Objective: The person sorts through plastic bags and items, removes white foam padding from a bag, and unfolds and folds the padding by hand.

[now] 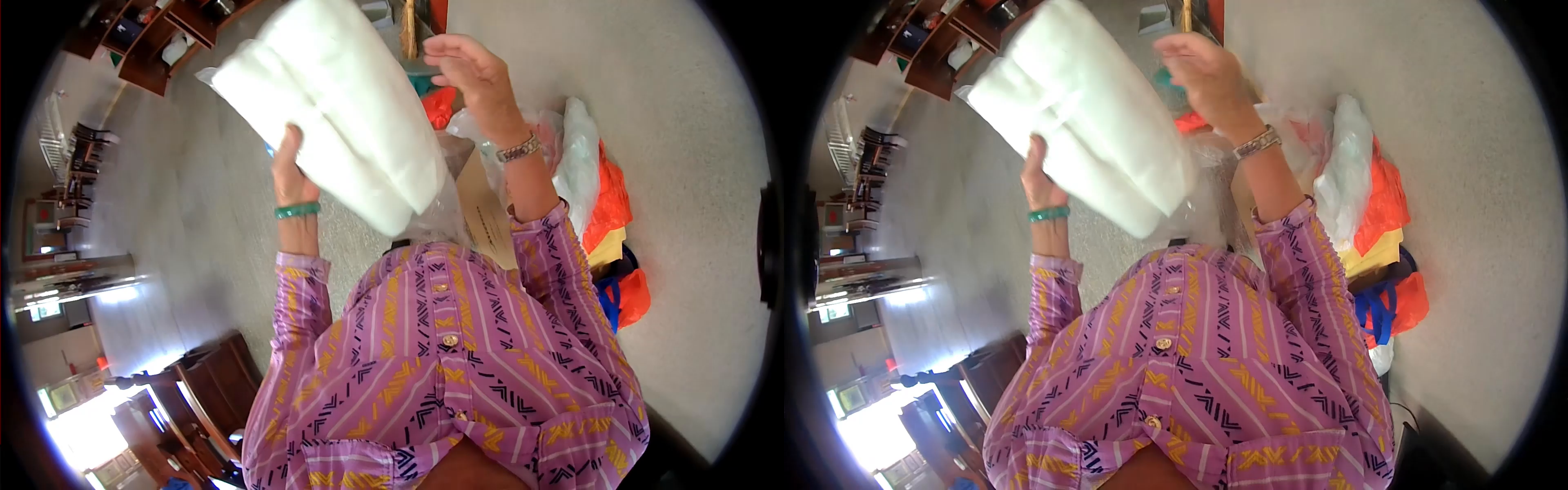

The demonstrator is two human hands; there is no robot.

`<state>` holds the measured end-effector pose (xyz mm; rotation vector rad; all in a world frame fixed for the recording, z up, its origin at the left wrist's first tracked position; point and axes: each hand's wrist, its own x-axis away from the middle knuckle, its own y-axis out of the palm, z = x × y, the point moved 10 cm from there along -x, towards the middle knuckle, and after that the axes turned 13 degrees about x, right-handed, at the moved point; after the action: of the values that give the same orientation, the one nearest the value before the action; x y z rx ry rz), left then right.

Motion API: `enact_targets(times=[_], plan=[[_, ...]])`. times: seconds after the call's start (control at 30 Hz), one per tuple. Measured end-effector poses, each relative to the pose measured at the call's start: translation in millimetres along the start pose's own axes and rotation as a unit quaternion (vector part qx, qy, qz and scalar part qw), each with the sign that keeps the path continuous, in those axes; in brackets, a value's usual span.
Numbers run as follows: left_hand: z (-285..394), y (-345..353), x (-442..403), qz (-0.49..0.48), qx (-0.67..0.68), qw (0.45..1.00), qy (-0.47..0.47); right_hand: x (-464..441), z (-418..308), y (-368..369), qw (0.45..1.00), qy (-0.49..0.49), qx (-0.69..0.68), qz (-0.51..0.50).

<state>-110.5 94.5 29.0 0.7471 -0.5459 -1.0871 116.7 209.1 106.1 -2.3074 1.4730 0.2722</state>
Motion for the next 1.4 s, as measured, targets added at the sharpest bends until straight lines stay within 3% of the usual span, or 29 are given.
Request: enact_targets(times=[0.07,0.13,0.27,0.37,0.43,0.57,0.6,0.67,0.7,0.73,0.77,0.83,0.87,0.9,0.97,1.03,1.1,1.13,1.2,1.23,1.3,1.4], plan=[[8,0,-1,0.014,0.02,0.999,0.028,22,30,-10,0.998,0.058,-0.029,0.009],[15,-6,-2,0.02,0.037,0.997,0.057,47,75,-13,0.984,0.179,-0.008,-0.018],[23,-29,-8,0.038,0.112,0.989,0.088,79,88,-21,0.983,0.182,0.033,-0.016],[19,-45,-11,0.06,0.103,0.989,0.085,82,75,-20,0.993,0.118,-0.026,-0.01],[16,-53,-9,0.079,0.072,0.991,0.083,85,69,-14,0.954,0.178,-0.243,0.005],[4,-78,-10,0.127,0.125,0.983,0.055,94,70,-18,0.943,0.205,-0.257,0.049],[1,-84,-10,0.127,0.134,0.982,0.048,91,45,-39,0.993,0.067,-0.034,0.096],[-4,-86,-5,0.152,0.158,0.975,0.034,96,12,-53,0.97,-0.075,0.189,0.132],[-6,-86,-2,0.176,0.172,0.969,0.027,93,21,-48,0.986,-0.026,-0.163,0.027],[-6,-89,-1,0.178,0.172,0.969,0.027,94,13,-32,0.867,0.028,-0.492,-0.08],[-8,-95,0,0.189,0.188,0.964,0.026,93,-1,-34,0.866,0.03,-0.492,-0.081],[-12,-105,0,0.199,0.204,0.958,0.022,98,-49,-14,0.907,-0.001,-0.366,-0.211],[-14,-109,1,0.201,0.211,0.957,0.017,92,-47,-6,0.947,0.063,-0.262,-0.175],[-15,-110,1,0.202,0.217,0.955,0.011,86,-43,7,0.947,0.063,-0.262,-0.174],[-16,-109,2,0.212,0.225,0.951,0.008,70,-28,4,0.997,0.007,0.044,-0.058],[-17,-104,3,0.221,0.234,0.947,0.008,67,-18,17,0.996,0.041,0.041,-0.072],[-17,-101,8,0.235,0.212,0.949,0.007,66,-18,12,0.999,0.003,0.038,0.031],[-17,-101,9,0.237,0.212,0.948,0.007,65,-19,10,0.999,0.004,0.037,0.03],[-16,-101,9,0.241,0.209,0.948,0.008,60,-16,12,0.983,0.052,0.173,-0.014],[-16,-102,9,0.241,0.209,0.948,0.008,58,-12,13,0.983,0.052,0.173,-0.014],[-17,-105,8,0.234,0.219,0.947,0.006,55,7,32,0.968,0.076,0.211,-0.114],[-19,-110,8,0.245,0.216,0.945,0.006,59,-7,47,0.979,0.045,0.12,-0.157]])
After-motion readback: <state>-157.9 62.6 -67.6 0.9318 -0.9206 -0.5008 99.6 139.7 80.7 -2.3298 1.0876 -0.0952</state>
